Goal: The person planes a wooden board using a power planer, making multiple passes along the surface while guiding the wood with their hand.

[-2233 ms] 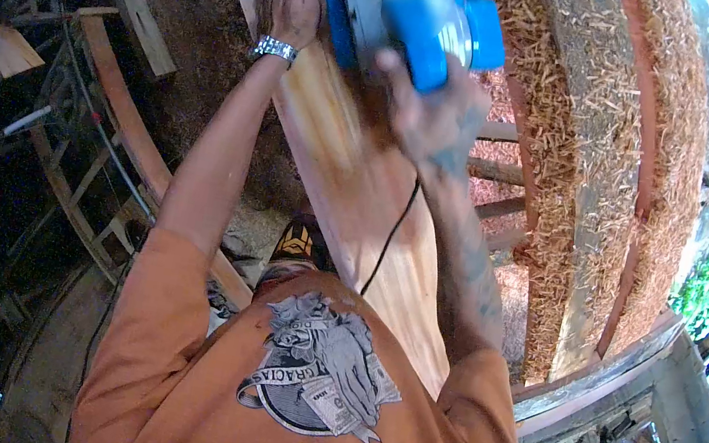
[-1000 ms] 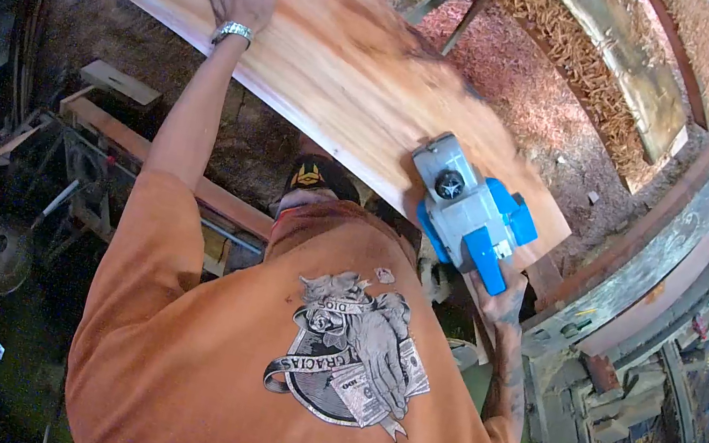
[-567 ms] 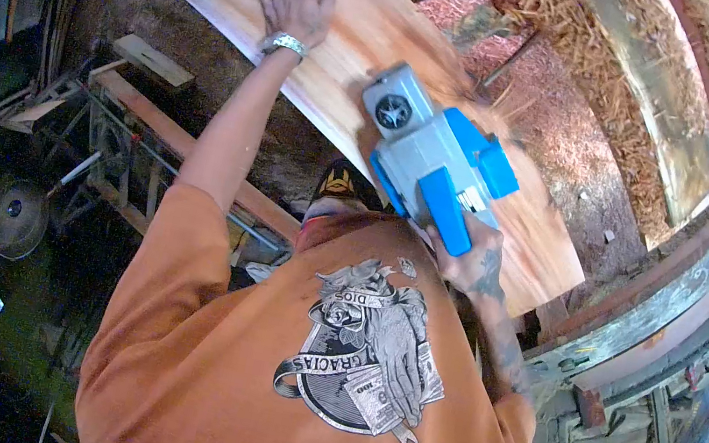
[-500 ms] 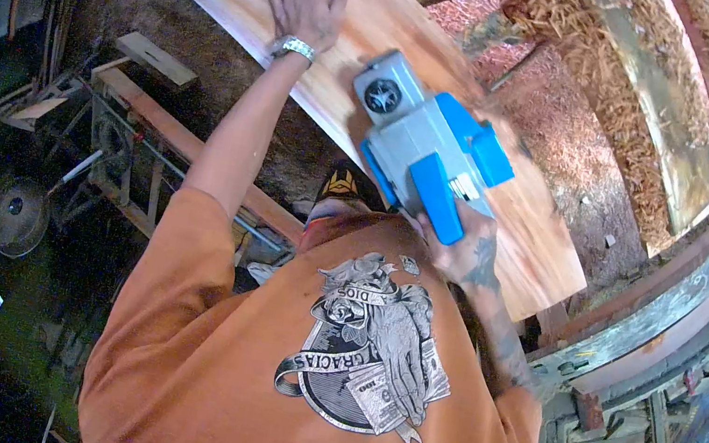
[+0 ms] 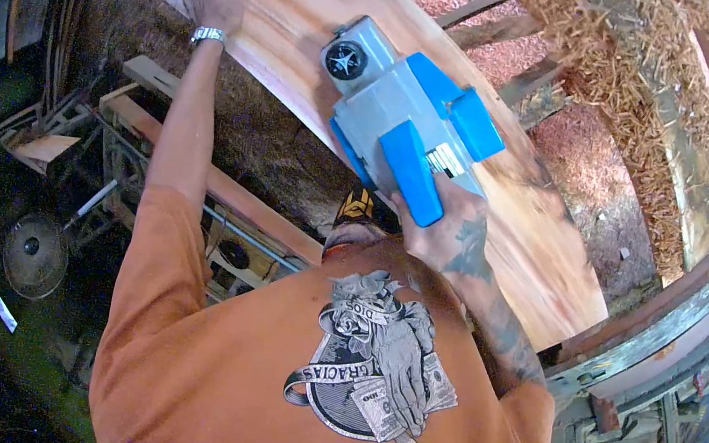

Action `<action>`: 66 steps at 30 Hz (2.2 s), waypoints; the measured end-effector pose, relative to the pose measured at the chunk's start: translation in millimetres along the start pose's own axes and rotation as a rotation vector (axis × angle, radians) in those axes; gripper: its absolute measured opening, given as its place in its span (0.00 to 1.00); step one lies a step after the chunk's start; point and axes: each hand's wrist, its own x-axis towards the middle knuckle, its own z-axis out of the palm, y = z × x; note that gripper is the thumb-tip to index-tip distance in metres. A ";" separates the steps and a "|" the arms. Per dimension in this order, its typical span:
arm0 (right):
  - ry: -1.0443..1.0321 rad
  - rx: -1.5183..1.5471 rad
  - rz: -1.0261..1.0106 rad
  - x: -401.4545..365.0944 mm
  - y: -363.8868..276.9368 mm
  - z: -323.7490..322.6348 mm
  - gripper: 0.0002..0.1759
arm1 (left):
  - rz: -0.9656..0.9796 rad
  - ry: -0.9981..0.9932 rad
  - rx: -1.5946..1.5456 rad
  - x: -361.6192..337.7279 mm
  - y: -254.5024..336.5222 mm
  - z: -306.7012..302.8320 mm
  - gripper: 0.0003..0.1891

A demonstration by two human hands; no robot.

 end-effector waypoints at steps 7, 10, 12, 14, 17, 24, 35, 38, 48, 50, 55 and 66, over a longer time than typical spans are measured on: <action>0.074 0.057 -0.100 72.9 -48.5 34.4 0.13 | 0.006 0.007 -0.058 -1.2 -8.2 2.9 0.40; 0.158 0.118 -0.266 113.2 -60.7 56.3 0.14 | -0.009 0.026 -0.411 -2.5 -15.7 -3.6 0.39; 0.206 0.062 -0.303 139.2 -72.4 70.6 0.15 | -0.039 0.073 -0.626 -3.8 -15.9 -12.7 0.37; 0.415 -0.013 -0.588 186.9 -52.0 127.0 0.17 | -0.072 0.154 -0.768 -1.0 -16.9 -12.5 0.35; 0.391 0.337 -0.753 218.0 -61.5 147.2 0.17 | -0.125 0.215 -0.855 -4.1 -25.9 -14.3 0.36; 0.190 0.044 -0.249 80.5 -41.7 48.2 0.18 | 0.161 -0.154 0.261 -4.6 -68.6 13.4 0.38; 0.218 -0.137 0.403 -404.8 242.0 -159.7 0.16 | 0.075 -0.091 0.119 -186.8 203.5 10.5 0.44; 0.252 -0.011 0.605 -479.5 291.3 -200.0 0.14 | 0.072 -0.071 0.129 -185.9 198.8 14.2 0.45; 0.105 -0.206 0.403 -479.3 345.4 -252.2 0.08 | 0.074 -0.067 0.170 -183.9 198.1 17.3 0.38; 0.085 -0.208 0.324 -450.8 334.7 -252.0 0.07 | 0.121 -0.052 0.211 -180.1 190.8 26.6 0.38; 0.118 -0.040 0.316 -369.1 286.2 -224.4 0.06 | 0.099 -0.021 0.168 -182.2 192.3 22.3 0.38; 0.000 0.063 0.162 -210.8 172.5 -147.1 0.06 | 0.054 -0.017 0.054 -188.7 214.8 5.1 0.39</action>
